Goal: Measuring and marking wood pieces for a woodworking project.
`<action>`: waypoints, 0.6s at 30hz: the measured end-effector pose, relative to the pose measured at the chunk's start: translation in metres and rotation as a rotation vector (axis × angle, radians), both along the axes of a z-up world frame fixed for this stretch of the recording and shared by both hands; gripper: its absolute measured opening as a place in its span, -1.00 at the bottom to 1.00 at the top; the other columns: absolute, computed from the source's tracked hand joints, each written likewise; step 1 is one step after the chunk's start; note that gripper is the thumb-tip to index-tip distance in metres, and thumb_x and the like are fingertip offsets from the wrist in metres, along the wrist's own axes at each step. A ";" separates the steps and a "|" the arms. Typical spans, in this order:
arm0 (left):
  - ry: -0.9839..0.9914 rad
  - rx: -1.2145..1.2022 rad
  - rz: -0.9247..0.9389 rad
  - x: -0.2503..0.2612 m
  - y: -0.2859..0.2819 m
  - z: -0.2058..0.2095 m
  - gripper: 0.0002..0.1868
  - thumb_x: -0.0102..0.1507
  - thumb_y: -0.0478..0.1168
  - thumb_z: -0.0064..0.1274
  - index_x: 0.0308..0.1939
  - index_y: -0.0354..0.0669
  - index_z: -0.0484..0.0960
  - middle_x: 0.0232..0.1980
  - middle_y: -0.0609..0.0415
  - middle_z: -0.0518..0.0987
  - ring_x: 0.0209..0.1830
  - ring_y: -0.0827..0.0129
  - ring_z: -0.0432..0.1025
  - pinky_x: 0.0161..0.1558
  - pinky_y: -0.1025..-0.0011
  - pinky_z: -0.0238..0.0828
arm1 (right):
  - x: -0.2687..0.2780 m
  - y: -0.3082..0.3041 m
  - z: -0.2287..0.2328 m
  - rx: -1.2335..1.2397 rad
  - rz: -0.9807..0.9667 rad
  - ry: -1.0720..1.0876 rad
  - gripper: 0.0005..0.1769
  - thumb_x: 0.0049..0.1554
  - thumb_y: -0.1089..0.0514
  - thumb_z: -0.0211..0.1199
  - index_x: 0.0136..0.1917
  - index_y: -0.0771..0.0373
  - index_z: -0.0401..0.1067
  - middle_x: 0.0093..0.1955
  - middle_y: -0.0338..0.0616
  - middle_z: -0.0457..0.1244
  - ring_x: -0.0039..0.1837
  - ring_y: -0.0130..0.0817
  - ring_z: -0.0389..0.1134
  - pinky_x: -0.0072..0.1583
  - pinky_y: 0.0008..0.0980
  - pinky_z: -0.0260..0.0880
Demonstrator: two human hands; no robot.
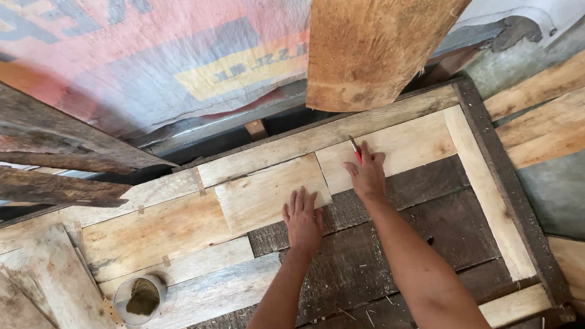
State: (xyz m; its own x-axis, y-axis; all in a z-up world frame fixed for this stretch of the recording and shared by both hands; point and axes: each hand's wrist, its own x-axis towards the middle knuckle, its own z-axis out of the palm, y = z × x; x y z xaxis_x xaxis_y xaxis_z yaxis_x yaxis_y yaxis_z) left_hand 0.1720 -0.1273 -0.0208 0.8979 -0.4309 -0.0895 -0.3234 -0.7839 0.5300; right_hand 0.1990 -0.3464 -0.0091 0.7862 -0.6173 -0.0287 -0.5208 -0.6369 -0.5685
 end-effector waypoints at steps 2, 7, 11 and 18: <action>0.007 0.004 0.006 0.001 -0.001 0.001 -0.47 0.34 -0.13 0.00 0.41 0.01 0.38 0.57 -0.08 0.16 0.63 0.01 -0.09 0.52 -0.16 -0.28 | 0.001 0.001 0.011 0.039 0.003 0.065 0.00 0.09 -0.12 0.46 0.63 0.17 0.07 0.23 0.13 0.10 0.07 0.10 0.35 0.11 -0.04 0.43; 0.020 -0.006 0.026 0.001 -0.002 0.005 -0.46 0.32 -0.12 0.02 0.40 0.03 0.39 0.57 -0.05 0.17 0.63 0.04 -0.08 0.53 -0.13 -0.28 | 0.003 -0.004 0.016 0.077 0.014 0.177 0.14 0.06 -0.21 0.45 0.69 0.08 -0.09 0.25 0.15 0.08 0.08 0.13 0.36 0.14 -0.03 0.44; 0.024 -0.013 0.038 -0.001 -0.001 0.008 -0.49 0.32 -0.12 0.02 0.38 0.04 0.42 0.56 -0.04 0.19 0.63 0.05 -0.07 0.53 -0.12 -0.27 | 0.009 -0.012 0.011 0.060 0.045 0.222 0.26 0.01 -0.25 0.49 0.72 -0.02 -0.22 0.29 0.20 0.08 0.14 0.18 0.35 0.19 0.00 0.43; 0.037 0.012 0.051 0.001 -0.004 0.008 -0.49 0.32 -0.12 0.03 0.37 0.04 0.42 0.55 -0.03 0.18 0.63 0.06 -0.06 0.53 -0.14 -0.26 | 0.017 -0.024 -0.003 0.082 0.082 0.308 0.35 -0.03 -0.30 0.51 0.72 -0.05 -0.30 0.34 0.28 0.03 0.23 0.24 0.33 0.27 -0.02 0.40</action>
